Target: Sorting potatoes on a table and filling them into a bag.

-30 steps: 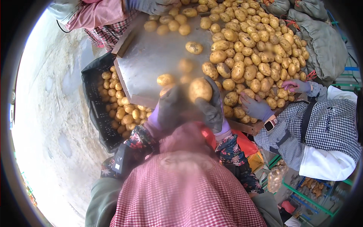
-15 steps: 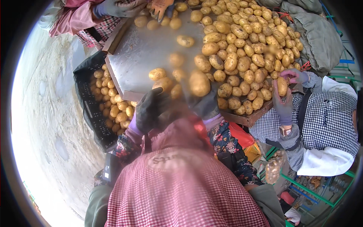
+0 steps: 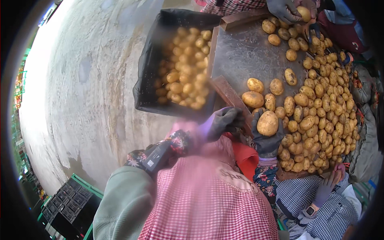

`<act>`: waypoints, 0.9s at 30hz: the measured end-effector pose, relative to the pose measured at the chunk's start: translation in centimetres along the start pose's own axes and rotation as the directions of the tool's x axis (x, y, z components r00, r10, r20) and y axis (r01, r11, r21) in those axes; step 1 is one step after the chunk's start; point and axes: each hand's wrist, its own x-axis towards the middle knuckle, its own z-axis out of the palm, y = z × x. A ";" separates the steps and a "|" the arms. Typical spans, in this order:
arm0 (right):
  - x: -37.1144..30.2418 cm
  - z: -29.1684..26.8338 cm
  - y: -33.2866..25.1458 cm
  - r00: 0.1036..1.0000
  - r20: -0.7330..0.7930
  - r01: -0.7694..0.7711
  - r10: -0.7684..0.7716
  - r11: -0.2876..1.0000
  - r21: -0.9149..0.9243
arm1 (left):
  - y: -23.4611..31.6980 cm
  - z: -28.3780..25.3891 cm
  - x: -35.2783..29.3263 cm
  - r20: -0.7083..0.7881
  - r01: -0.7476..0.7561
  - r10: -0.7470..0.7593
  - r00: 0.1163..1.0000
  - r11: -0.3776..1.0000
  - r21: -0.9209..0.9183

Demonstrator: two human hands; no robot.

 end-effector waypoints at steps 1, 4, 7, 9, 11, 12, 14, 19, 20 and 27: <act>0.0 0.2 0.2 0.999 0.013 -0.041 0.040 0.992 0.116 | 0.3 0.0 -0.4 0.015 -0.017 0.017 1.000 0.999 -0.028; -0.2 2.8 -1.9 0.989 0.144 0.044 -0.026 0.991 -0.126 | 0.9 -2.0 -1.4 0.063 -0.040 0.040 0.997 0.999 -0.008; -0.2 4.9 -2.5 0.903 0.229 0.429 -0.363 0.774 -0.465 | 1.8 -0.9 -2.6 0.010 -0.067 0.068 0.998 0.996 -0.059; 0.7 5.5 -3.0 0.865 0.335 0.495 -0.373 0.741 -0.454 | 0.9 -2.1 -2.2 -0.014 -0.171 0.184 0.983 0.936 0.307; 0.5 5.5 -1.8 0.908 0.376 0.243 -0.182 0.963 -0.119 | 0.3 -3.7 -2.5 0.032 -0.302 0.340 0.940 0.781 0.546; 0.2 5.9 -2.5 0.906 0.382 0.246 -0.185 0.962 -0.117 | 0.4 -4.4 -3.0 0.101 -0.389 0.478 0.872 0.554 0.736; -0.4 6.5 -4.2 0.943 0.330 -0.077 0.036 0.991 0.111 | -0.1 -6.8 -2.2 0.084 -0.378 0.460 0.884 0.597 0.707; -2.0 4.0 -3.1 0.948 0.263 -0.233 0.178 0.953 0.194 | -0.1 -9.8 -2.3 0.060 -0.333 0.457 0.888 0.548 0.767; -2.3 3.5 -2.6 0.946 0.263 -0.260 0.190 0.929 0.263 | -0.3 -11.2 -2.0 0.101 -0.315 0.481 0.871 0.389 0.866; -3.7 2.5 -2.4 0.960 0.246 -0.187 0.137 0.963 0.195 | 0.4 -16.1 -0.6 0.067 -0.245 0.413 0.908 0.396 0.885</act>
